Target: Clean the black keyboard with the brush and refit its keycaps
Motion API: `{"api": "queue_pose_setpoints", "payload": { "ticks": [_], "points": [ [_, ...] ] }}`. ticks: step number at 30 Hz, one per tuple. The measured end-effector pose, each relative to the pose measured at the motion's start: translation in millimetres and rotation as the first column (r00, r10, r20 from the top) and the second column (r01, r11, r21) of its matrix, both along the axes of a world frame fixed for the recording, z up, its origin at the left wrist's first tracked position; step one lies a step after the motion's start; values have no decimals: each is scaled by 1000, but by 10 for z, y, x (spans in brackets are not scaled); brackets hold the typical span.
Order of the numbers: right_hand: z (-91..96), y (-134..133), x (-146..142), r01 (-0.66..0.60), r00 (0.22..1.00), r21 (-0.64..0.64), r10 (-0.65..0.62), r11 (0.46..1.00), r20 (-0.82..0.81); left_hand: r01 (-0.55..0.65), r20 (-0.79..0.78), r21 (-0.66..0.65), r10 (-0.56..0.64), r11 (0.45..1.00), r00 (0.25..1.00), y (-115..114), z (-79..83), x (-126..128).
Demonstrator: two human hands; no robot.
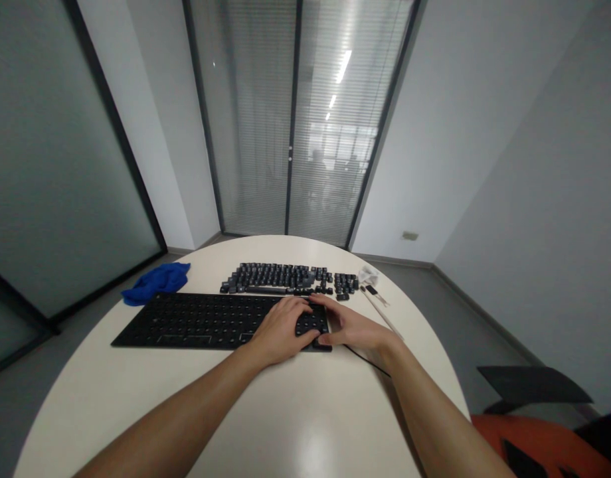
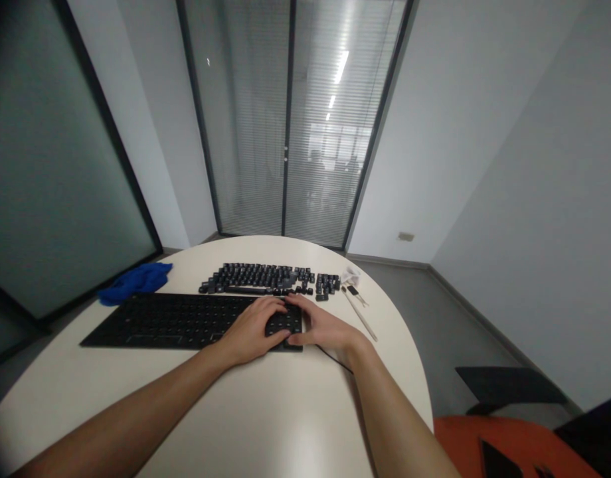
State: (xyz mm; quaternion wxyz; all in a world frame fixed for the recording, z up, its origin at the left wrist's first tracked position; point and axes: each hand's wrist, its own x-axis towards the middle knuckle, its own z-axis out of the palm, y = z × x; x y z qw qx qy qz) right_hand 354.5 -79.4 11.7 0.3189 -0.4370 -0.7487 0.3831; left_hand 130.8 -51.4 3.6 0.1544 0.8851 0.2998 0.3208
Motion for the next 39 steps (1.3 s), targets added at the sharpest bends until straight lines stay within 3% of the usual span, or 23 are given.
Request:
{"api": "queue_pose_setpoints", "payload": {
  "ticks": [15,26,36,39],
  "points": [
    [61,-14,4,-22,999,-36,23,999,28,-67,-67,-92,61,994,996,35,-43,8],
    [47,-8,-7,-40,993,-74,48,996,109,-92,-143,-97,78,991,987,-9,27,11],
    [25,-9,-16,7,992,54,-14,998,124,-69,-181,7,69,998,981,-49,-2,-27],
    [34,9,-15,113,984,130,-129,985,121,-73,-191,26,77,997,979,-68,-4,-29]
  ]
}}
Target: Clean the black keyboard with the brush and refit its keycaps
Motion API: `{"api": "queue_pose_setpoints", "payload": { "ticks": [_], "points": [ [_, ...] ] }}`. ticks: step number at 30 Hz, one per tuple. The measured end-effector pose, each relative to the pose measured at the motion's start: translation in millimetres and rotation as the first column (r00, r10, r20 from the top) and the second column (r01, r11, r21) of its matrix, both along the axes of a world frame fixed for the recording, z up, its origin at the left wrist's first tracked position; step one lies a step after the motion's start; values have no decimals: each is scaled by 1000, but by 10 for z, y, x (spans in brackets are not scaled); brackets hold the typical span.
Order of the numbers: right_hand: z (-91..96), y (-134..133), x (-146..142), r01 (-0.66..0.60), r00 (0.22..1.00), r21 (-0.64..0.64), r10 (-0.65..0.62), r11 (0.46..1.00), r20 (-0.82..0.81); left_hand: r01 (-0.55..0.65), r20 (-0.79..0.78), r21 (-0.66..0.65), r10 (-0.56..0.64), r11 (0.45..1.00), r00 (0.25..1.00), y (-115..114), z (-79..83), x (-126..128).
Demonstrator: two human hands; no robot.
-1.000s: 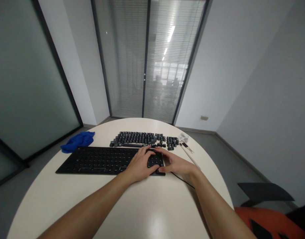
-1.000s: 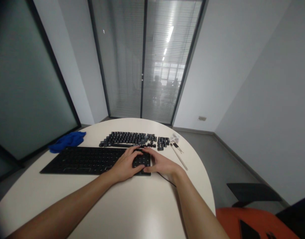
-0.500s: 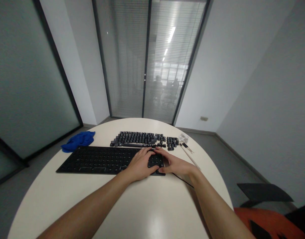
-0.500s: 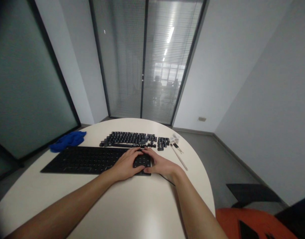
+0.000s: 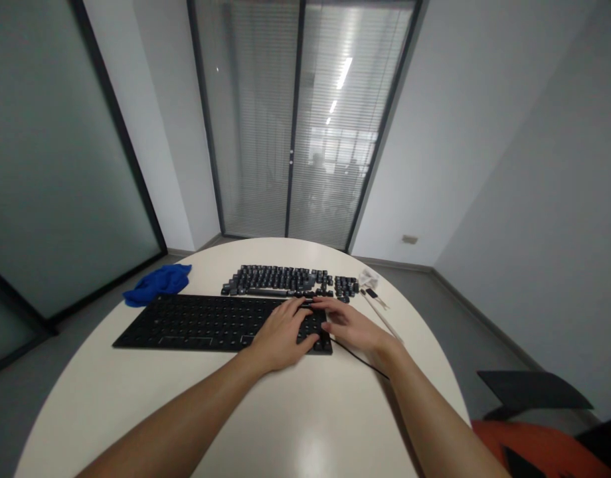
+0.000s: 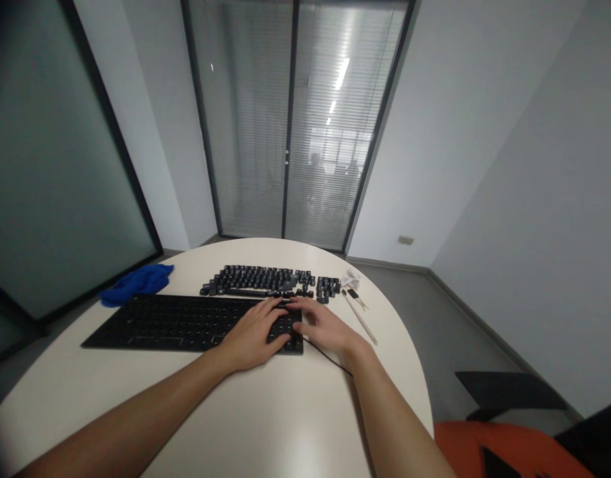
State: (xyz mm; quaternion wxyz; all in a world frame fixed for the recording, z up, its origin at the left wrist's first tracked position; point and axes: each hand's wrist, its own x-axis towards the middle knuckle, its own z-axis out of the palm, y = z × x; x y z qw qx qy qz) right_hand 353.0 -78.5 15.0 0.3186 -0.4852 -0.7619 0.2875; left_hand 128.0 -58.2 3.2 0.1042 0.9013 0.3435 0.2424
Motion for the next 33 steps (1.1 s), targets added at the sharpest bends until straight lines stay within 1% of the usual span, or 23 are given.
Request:
{"api": "queue_pose_setpoints", "payload": {
  "ticks": [2,4,6,9,13,18,22,27,30,33],
  "points": [
    [3,44,34,156,984,106,-164,982,63,-2,-2,9,2,1000,1000,-8,-4,0],
    [-3,102,96,337,915,234,-376,912,149,-2,-2,15,2,1000,1000,-12,-8,-1],
    [-19,151,166,408,851,287,-475,867,225,-3,-7,16,3,1000,1000,-14,-12,-2],
    [-57,181,236,464,768,322,-556,825,318,-7,-7,14,7,1000,1000,-12,-19,-1],
    [-110,176,244,486,714,334,-587,808,381,-17,5,27,17,999,1000,-7,-38,5],
    [-132,183,253,497,685,337,-600,799,414,-30,22,81,28,996,999,-49,-26,6],
    [-91,153,238,489,672,348,-600,800,433,-63,10,103,62,993,998,-106,55,-10],
    [-8,83,143,511,651,327,-606,795,456,-163,-55,57,166,985,985,-79,204,-83],
    [44,64,93,522,674,311,-608,794,420,-210,-64,16,211,978,975,-51,279,-168],
    [102,57,30,459,764,348,-563,817,315,-185,-86,-46,181,982,980,-45,305,-267]
  ]
}}
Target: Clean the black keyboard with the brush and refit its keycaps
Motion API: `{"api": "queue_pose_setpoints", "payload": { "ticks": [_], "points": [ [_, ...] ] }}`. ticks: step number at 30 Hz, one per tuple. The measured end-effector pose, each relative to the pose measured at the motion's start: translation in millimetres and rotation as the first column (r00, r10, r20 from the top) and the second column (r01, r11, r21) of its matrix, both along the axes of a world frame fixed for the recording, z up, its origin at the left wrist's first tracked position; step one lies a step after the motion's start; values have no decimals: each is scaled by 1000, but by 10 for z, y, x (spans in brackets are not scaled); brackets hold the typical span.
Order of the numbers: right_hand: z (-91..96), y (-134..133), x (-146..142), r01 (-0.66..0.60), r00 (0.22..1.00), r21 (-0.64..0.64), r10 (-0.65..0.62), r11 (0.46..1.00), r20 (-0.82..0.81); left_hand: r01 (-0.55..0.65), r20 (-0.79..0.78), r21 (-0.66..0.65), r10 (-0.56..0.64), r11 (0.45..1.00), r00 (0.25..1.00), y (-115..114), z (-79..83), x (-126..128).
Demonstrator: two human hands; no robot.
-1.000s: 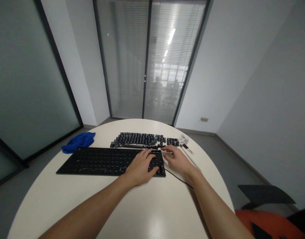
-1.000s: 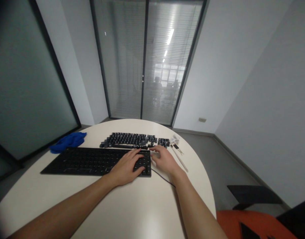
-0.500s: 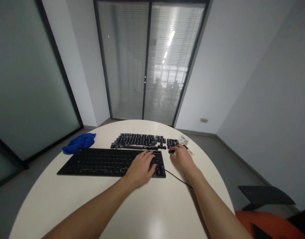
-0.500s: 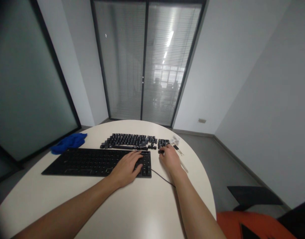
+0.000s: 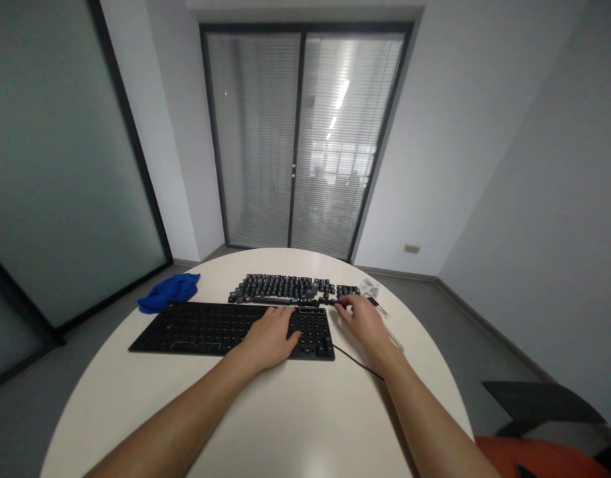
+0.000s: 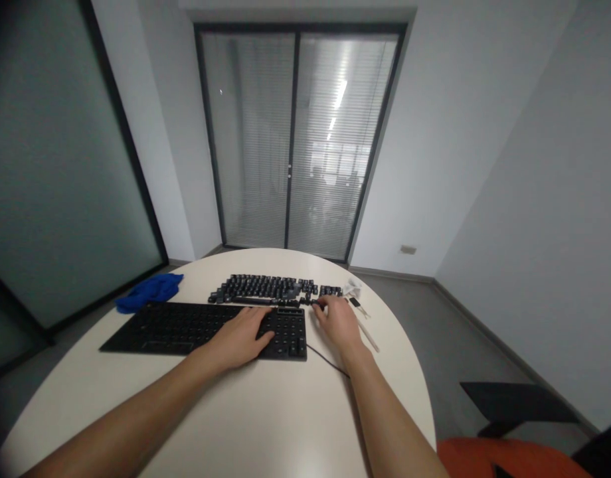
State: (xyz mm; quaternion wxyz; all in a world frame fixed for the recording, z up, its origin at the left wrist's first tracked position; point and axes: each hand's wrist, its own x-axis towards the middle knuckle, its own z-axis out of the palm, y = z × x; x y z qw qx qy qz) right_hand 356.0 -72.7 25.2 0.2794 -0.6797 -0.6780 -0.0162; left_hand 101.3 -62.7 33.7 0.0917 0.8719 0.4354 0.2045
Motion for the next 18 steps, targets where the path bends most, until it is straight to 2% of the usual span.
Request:
{"api": "queue_pose_setpoints", "payload": {
  "ticks": [4,7,10,14,18],
  "points": [
    [67,-43,-192,-161,978,135,177,978,-112,111,14,72,-113,991,994,19,-79,-130],
    [84,-110,-393,-287,942,154,308,945,-131,70,121,129,-86,989,989,41,-184,-214],
    [69,-174,-570,-376,907,131,394,917,-149,121,159,138,-143,983,977,28,-250,-258],
    [13,-211,-708,-482,861,68,486,874,-147,160,167,151,-184,976,969,-31,-251,-238],
    [-81,-194,-763,-499,853,52,500,865,-147,167,187,151,-194,974,963,-60,-233,-200]
  ]
}}
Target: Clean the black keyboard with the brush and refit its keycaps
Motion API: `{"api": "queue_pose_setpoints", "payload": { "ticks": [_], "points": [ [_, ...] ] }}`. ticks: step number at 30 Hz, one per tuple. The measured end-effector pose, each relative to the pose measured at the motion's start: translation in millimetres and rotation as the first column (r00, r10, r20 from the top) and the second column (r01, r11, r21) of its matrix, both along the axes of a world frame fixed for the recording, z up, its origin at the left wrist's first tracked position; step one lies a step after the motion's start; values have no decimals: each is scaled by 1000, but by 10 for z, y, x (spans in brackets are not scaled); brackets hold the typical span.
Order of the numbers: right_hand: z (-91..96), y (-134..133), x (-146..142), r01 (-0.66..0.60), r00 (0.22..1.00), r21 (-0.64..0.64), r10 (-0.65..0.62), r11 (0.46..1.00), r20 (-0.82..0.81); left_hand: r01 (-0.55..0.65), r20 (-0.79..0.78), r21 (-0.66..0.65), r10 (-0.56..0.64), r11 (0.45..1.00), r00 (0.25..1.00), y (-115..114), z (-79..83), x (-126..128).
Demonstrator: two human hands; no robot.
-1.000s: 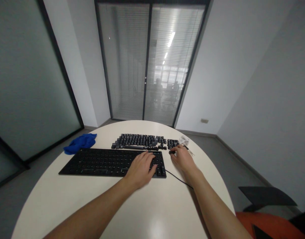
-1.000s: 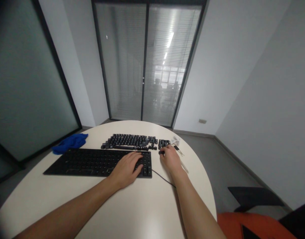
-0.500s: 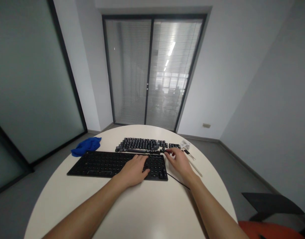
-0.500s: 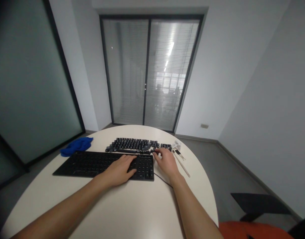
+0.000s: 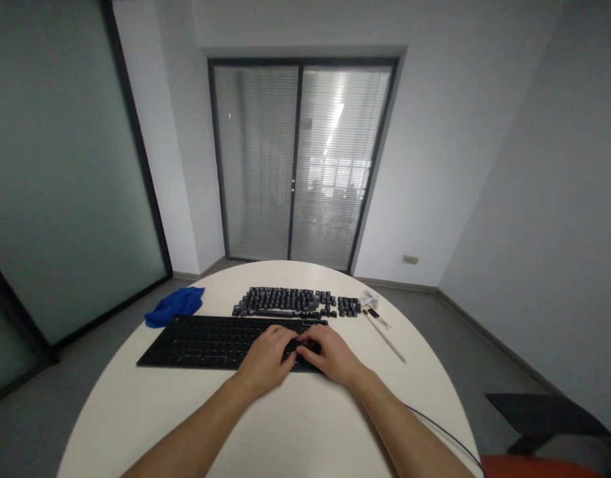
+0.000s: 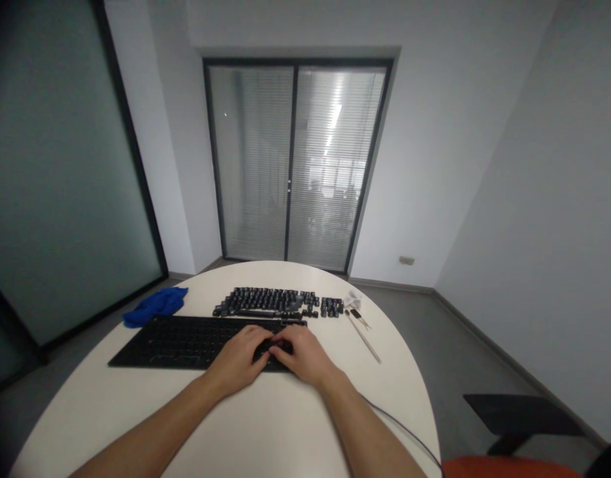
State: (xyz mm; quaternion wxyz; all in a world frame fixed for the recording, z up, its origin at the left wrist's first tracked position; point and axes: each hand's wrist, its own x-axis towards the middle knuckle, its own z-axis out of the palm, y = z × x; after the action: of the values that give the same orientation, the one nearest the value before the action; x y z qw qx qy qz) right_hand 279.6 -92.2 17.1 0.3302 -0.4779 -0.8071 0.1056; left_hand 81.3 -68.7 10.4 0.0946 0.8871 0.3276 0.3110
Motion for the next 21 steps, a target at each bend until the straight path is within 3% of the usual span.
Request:
{"api": "queue_pose_setpoints", "payload": {
  "ticks": [5,10,15,21],
  "points": [
    [-57,80,3,54,996,-73,-59,996,-72,8,9,0,-8,1000,1000,21,-19,6],
    [-20,114,48,-58,989,-241,22,969,-149,3,13,1,-3,1000,1000,39,-37,7],
    [-27,-7,57,22,987,-136,-43,991,-157,46,5,23,-46,999,999,35,-25,4],
    [48,-102,111,5,992,-100,-17,995,-122,37,26,15,-37,999,999,-12,-13,54]
  ]
}}
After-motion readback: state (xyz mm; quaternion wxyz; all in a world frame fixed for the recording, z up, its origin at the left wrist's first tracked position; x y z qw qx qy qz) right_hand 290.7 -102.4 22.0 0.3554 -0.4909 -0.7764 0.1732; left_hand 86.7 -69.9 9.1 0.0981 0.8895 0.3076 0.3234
